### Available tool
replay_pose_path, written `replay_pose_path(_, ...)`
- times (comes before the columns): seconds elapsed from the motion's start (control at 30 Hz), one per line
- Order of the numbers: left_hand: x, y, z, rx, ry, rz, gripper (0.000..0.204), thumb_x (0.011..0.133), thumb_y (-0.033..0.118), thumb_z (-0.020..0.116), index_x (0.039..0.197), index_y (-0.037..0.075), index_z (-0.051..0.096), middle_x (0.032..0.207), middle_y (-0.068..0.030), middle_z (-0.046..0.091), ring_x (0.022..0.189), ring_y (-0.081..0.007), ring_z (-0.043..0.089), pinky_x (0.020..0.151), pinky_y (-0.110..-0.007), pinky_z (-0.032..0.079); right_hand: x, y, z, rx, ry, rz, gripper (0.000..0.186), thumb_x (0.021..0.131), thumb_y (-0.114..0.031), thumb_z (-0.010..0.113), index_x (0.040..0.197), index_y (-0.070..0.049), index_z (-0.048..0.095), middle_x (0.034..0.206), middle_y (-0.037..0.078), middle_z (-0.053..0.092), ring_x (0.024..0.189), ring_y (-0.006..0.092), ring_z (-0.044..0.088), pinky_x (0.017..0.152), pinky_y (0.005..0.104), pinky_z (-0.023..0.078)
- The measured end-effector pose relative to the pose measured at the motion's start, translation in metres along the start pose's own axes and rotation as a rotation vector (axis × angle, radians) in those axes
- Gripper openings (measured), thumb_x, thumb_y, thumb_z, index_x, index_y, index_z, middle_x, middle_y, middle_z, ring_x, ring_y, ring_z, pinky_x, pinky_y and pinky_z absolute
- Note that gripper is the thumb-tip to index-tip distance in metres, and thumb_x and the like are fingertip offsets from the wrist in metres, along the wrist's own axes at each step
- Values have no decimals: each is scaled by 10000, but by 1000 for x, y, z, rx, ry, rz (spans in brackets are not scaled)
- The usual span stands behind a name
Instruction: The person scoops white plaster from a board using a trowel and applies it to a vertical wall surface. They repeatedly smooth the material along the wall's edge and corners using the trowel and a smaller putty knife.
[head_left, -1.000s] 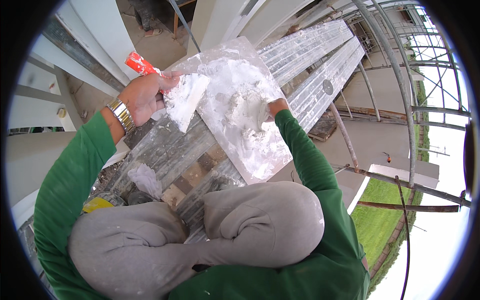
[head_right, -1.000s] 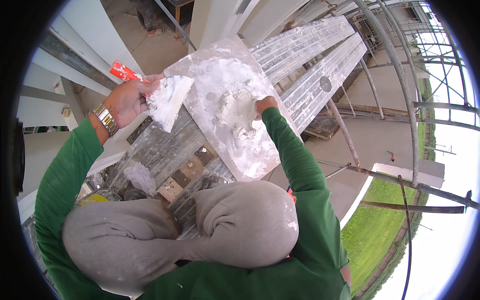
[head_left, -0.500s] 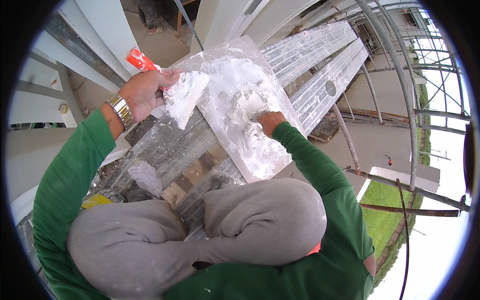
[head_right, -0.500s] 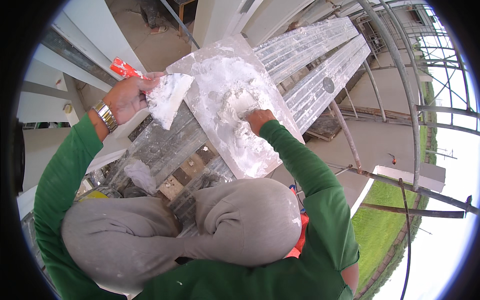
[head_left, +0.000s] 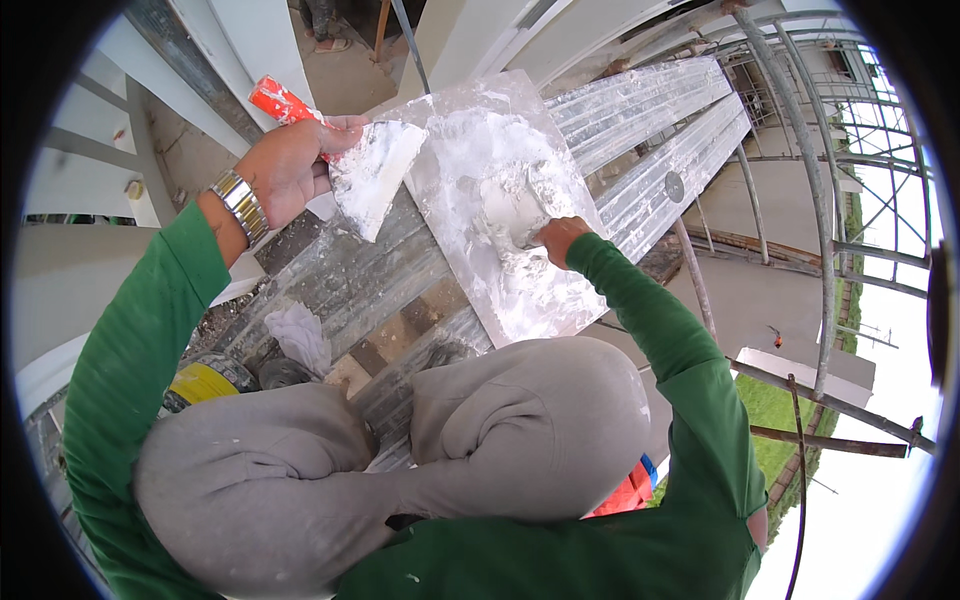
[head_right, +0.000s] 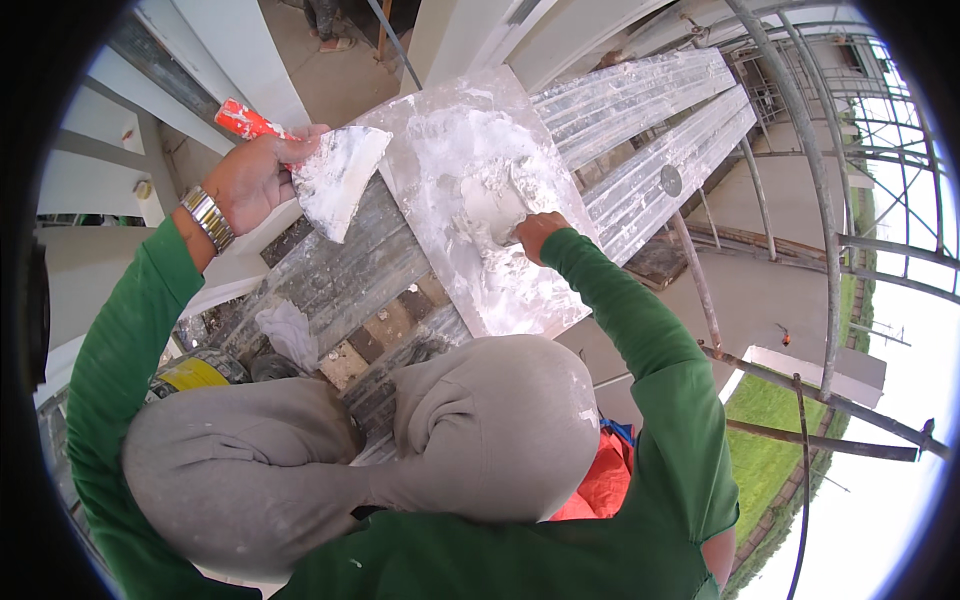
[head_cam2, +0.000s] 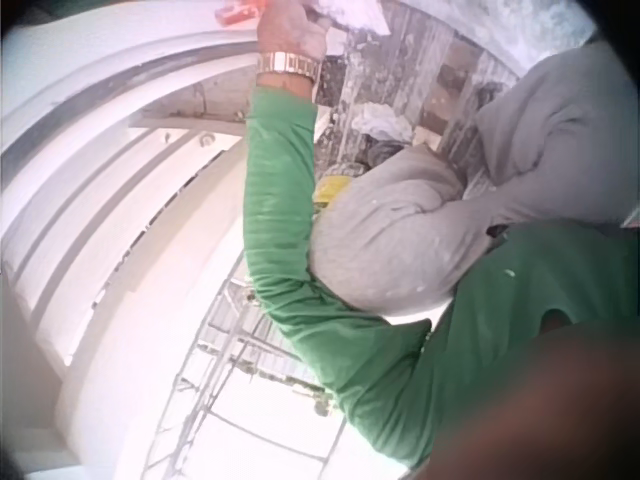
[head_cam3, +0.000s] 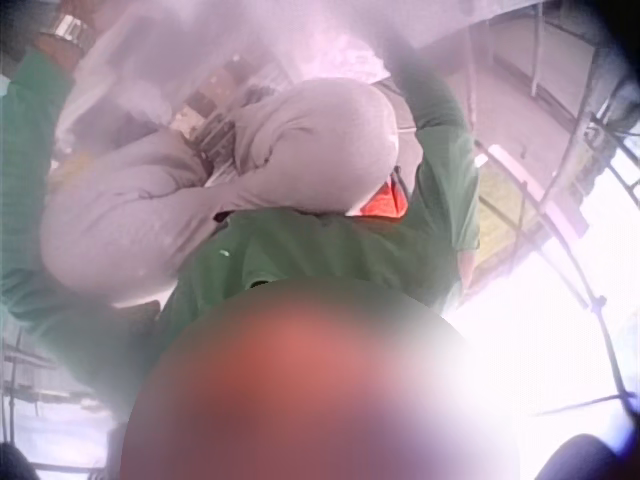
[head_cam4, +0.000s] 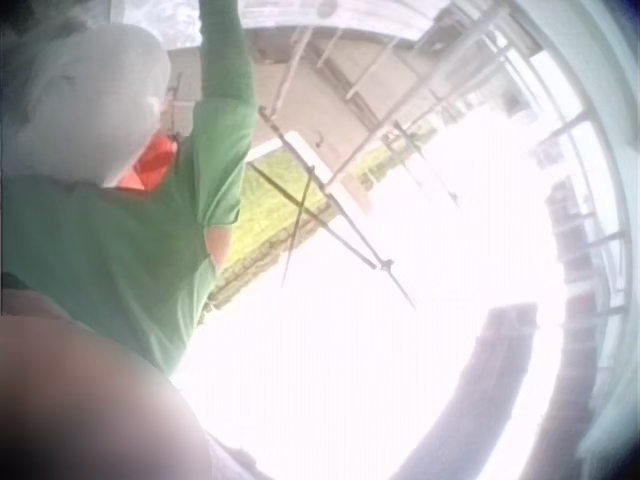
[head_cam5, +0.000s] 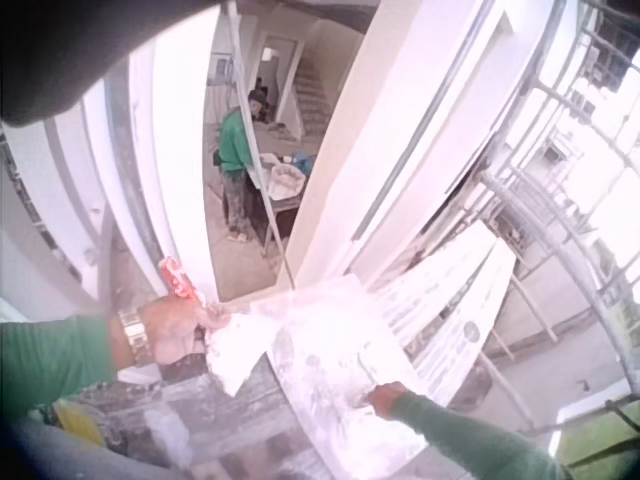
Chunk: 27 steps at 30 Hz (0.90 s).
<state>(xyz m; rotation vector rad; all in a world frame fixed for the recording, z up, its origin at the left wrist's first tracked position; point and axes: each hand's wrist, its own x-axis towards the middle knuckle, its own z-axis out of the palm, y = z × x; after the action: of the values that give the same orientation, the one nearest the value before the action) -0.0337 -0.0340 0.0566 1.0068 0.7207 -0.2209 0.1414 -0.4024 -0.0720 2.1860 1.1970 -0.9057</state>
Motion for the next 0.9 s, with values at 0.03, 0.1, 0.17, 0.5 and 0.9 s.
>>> replay_pose_path(0.03, 6, -4, -3, -18, -17, -6, 312, 952, 116, 587, 1239, -5, 586, 1186, -87, 624, 1068, -163, 604, 954, -300, 490, -8, 18, -1, -7, -37, 1, 419, 794, -75, 543, 1146, -232, 707, 1080, 135, 689, 1042, 303, 649, 932, 424, 482)
replay_pose_path(0.1, 9, -4, -4, -22, -20, -3, 311, 944, 105, 590, 1239, 5, 591, 1178, -79, 625, 1069, -160, 600, 961, -309, 481, -10, 45, -15, -6, 27, 27, 414, 804, -80, 532, 1140, -243, 709, 1087, 140, 683, 1046, 307, 647, 932, 421, 486)
replay_pose_path(0.17, 7, -1, 3, 7, -29, -2, 311, 941, 100, 590, 1235, -2, 594, 1167, -81, 626, 1071, -162, 597, 965, -314, 476, 4, 59, -45, -6, 168, 95, 404, 820, -86, 516, 1133, -251, 711, 1088, 141, 679, 1039, 314, 650, 921, 426, 498)
replay_pose_path(0.5, 2, -2, -3, 77, -8, -41, 346, 961, 116, 559, 1291, 12, 563, 1190, -54, 626, 1087, -124, 585, 973, -295, 471, 23, 10, -9, 112, 132, 137, 456, 813, -121, 502, 1225, -228, 667, 1094, 163, 682, 1043, 318, 645, 903, 442, 509)
replay_pose_path(0.9, 16, -12, -4, 69, -19, -70, 341, 954, 127, 570, 1270, -1, 574, 1179, -73, 616, 1068, -158, 599, 973, -314, 464, -61, 9, 69, 152, 231, 58, 383, 758, -58, 535, 1072, -190, 712, 918, 118, 711, 855, 324, 679, 759, 453, 529)
